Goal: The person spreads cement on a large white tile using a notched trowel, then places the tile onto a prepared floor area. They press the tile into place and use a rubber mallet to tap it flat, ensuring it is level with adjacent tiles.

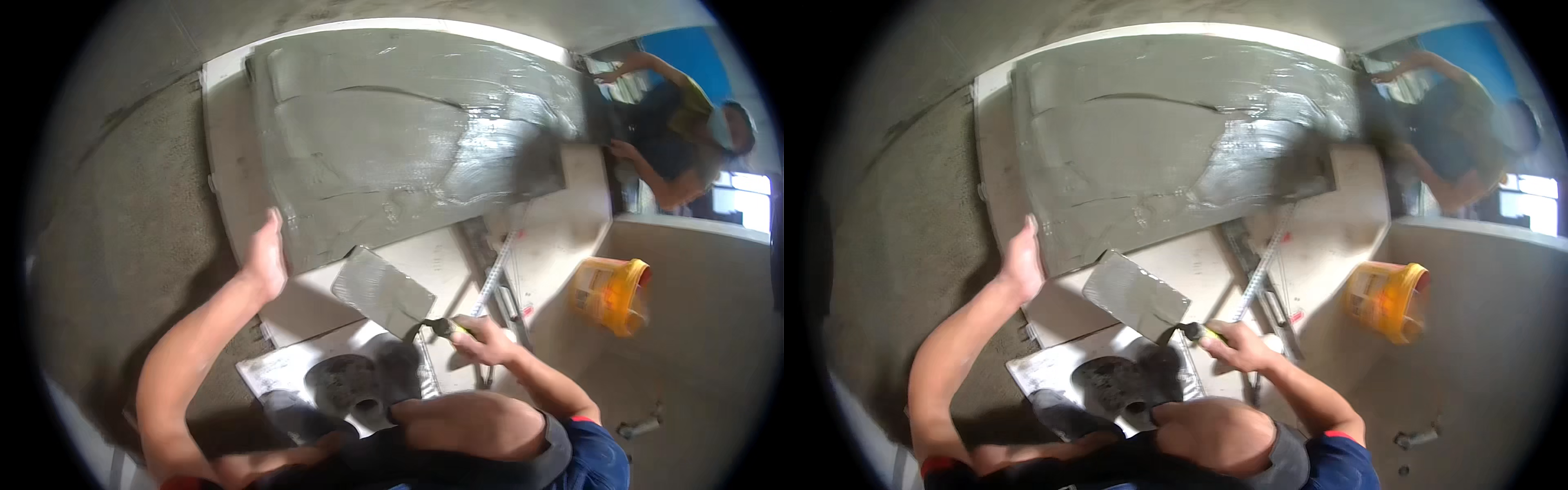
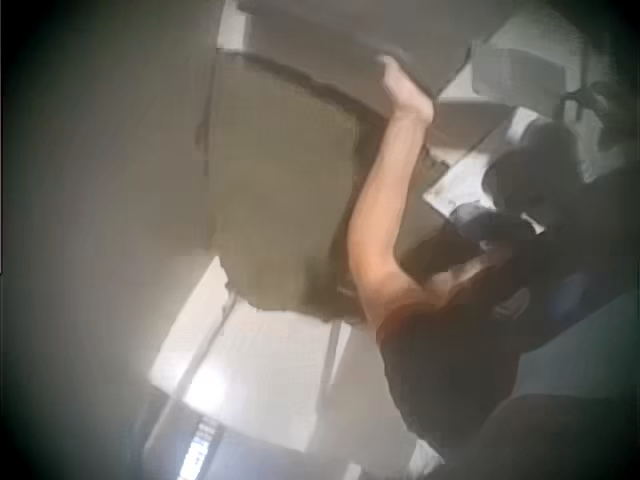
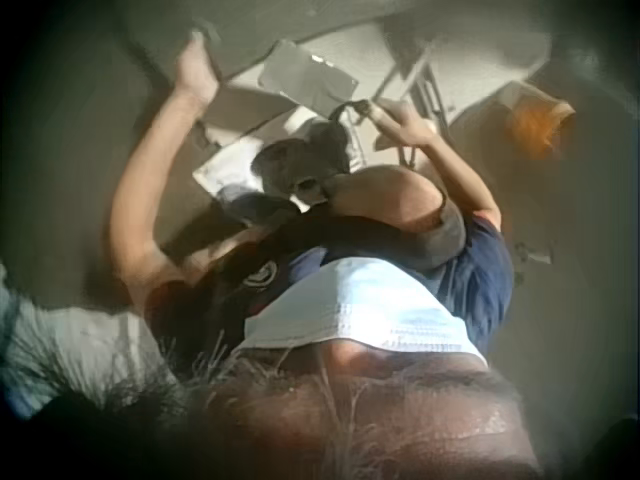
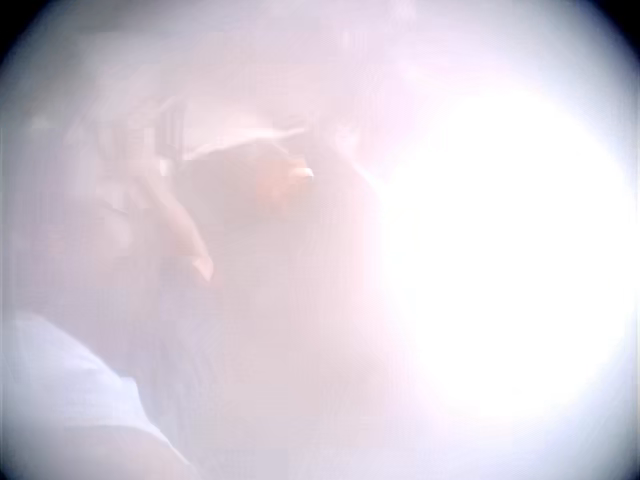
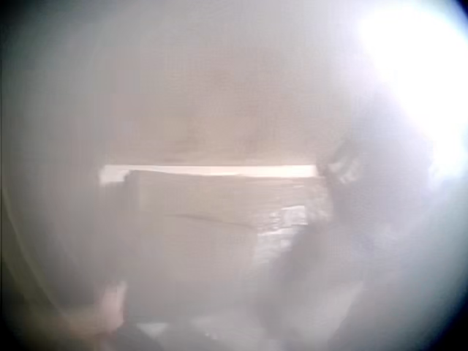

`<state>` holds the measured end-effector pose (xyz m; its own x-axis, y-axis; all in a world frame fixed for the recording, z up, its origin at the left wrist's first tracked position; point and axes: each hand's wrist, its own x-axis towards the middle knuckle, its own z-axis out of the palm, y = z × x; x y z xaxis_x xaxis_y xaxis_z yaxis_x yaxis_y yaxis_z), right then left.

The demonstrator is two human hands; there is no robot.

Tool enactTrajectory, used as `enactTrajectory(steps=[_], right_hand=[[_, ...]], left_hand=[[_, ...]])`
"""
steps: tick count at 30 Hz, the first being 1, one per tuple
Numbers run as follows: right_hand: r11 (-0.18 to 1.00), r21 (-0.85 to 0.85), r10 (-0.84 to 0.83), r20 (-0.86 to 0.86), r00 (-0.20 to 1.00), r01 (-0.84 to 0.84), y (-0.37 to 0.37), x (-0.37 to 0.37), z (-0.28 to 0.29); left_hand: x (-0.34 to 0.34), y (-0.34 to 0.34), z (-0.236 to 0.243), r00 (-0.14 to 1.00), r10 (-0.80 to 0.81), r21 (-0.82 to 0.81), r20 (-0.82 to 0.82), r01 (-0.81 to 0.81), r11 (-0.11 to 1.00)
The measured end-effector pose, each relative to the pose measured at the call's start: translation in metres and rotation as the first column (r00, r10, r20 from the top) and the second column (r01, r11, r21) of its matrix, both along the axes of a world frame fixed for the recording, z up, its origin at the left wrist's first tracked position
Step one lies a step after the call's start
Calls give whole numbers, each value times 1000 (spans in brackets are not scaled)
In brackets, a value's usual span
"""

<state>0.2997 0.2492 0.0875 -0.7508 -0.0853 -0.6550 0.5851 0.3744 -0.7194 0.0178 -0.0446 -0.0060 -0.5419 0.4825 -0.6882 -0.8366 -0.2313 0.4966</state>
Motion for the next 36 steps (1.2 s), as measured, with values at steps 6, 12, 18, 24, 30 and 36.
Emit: enactTrajectory(steps=[6,12,18,24,30,36], right_hand=[[987,21,-158,-61,986,160,-25,-69,-4],[978,184,114,-88,990,-97,-64,-40,-13],[998,65,26,8,1000,-27,-19,4,6],[869,-169,-462,63,885,465,-16,-31,-5],[995,-20,96,29,995,-96,-64,-32,-14],[982,-40,183,-46,982,-185,-70,-55,14]], left_hand=[[-8,-3,14,984,-170,89,60,164,982],[-9,-6,-13,987,-159,-12,7,159,987],[-12,-5,3,976,-216,-63,7,216,974],[-20,-12,2,934,-355,-14,35,355,935],[-18,-16,-6,951,-305,-113,-41,299,948],[-27,-23,-10,919,-395,23,-9,395,918]])
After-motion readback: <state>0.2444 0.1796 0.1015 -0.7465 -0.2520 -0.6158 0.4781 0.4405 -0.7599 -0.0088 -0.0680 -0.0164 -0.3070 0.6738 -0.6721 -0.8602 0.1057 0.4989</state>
